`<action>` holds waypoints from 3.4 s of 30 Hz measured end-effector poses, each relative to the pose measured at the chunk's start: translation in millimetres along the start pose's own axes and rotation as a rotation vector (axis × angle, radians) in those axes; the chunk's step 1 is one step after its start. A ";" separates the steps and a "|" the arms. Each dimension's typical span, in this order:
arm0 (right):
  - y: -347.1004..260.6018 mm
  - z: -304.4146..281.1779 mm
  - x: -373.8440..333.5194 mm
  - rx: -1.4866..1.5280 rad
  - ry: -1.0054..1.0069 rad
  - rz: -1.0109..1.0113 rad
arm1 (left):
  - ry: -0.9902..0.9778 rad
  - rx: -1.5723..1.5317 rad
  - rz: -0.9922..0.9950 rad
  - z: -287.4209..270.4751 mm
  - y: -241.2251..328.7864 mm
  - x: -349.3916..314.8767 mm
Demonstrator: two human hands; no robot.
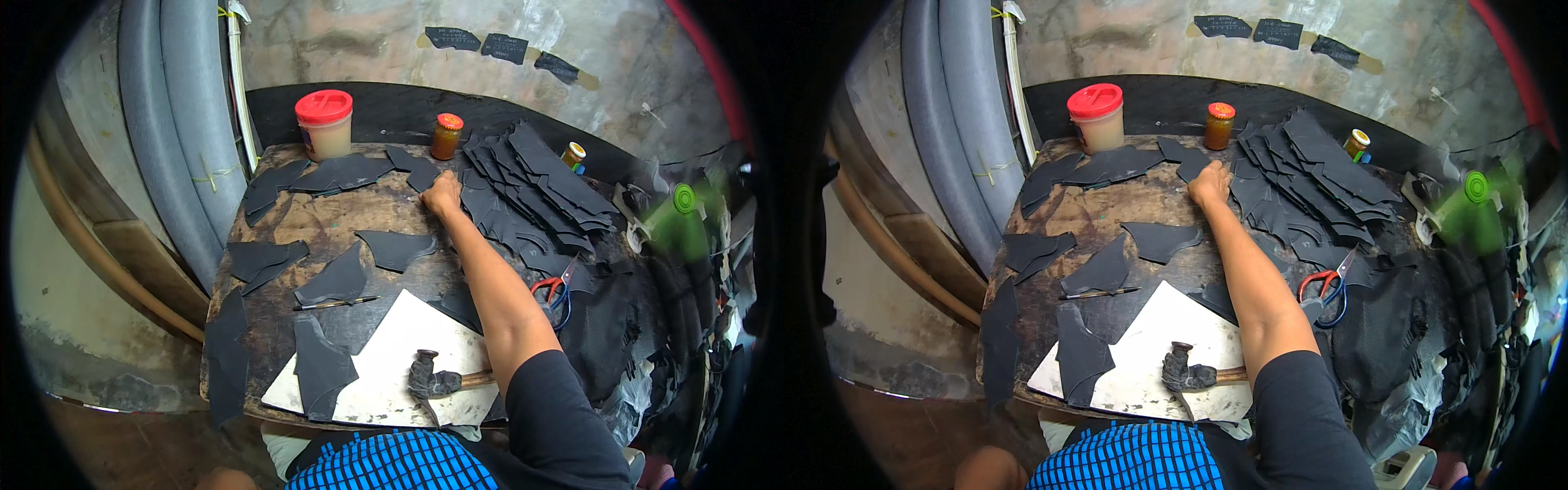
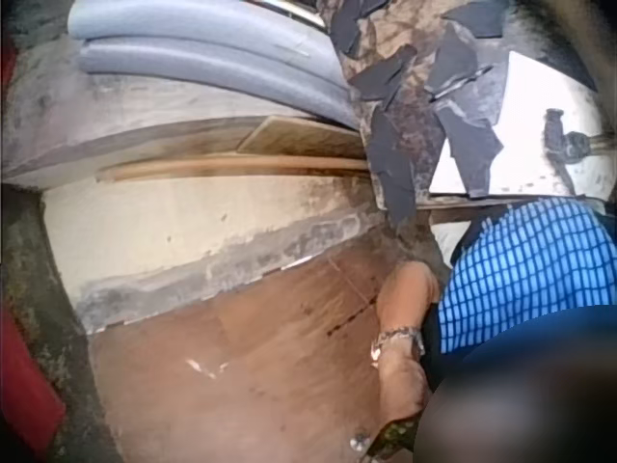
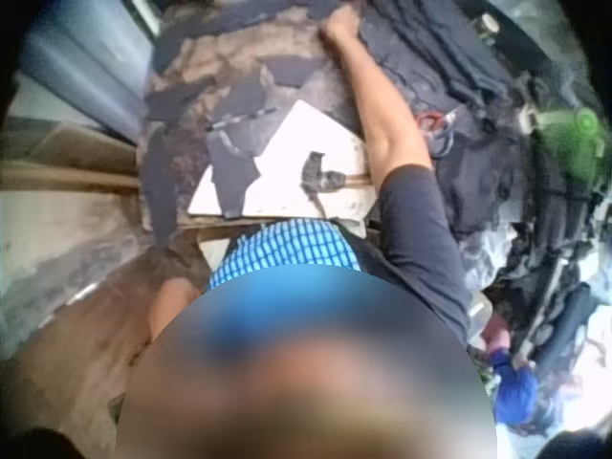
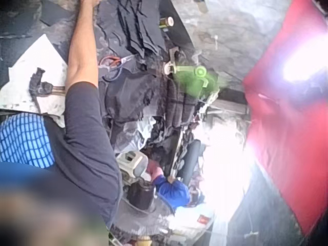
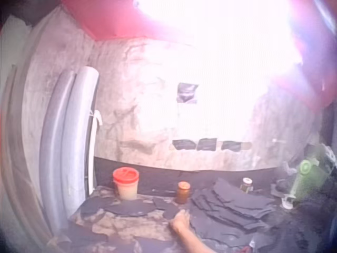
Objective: The person repeatedly picks up two black rubber pieces, aligns them, and taps them together with a hammer on a white board. The person then places the assembled pieces on the table and repeats the process with additional pairs.
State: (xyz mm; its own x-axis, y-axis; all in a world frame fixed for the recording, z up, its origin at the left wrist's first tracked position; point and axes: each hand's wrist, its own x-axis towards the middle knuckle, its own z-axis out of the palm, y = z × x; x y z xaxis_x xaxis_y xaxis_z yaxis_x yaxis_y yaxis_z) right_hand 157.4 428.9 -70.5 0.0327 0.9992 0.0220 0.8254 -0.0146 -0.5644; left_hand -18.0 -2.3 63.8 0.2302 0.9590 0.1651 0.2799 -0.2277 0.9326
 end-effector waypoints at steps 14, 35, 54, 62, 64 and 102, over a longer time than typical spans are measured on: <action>-25.8 -13.1 -10.1 -0.165 0.151 -0.100 | 0.084 0.057 -0.054 0.7 -6.2 5.0; -71.9 60.8 7.4 0.338 -0.092 -0.369 | 0.117 0.061 -0.072 -5.9 -11.9 -0.4; -57.3 29.8 21.2 0.139 0.001 -0.364 | 0.083 0.038 -0.026 -10.1 -15.0 1.4; -63.3 40.3 27.4 0.076 -0.040 -0.313 | -0.108 -0.101 0.388 -9.6 32.5 -25.0; -58.3 40.9 27.9 0.342 -0.043 -0.410 | -0.223 -0.209 0.591 -3.8 57.0 -31.2; 46.7 -310.9 -264.6 0.800 0.914 -0.737 | 0.253 0.652 0.442 -7.8 -66.1 228.3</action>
State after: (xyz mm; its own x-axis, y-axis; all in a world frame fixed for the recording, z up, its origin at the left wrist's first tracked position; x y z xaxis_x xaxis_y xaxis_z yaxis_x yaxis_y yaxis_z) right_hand 362.4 152.4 153.9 0.3433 0.3889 0.8549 0.2871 0.8232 -0.4898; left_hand 8.8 233.0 42.4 0.2509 0.7494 0.6128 0.7152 -0.5701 0.4043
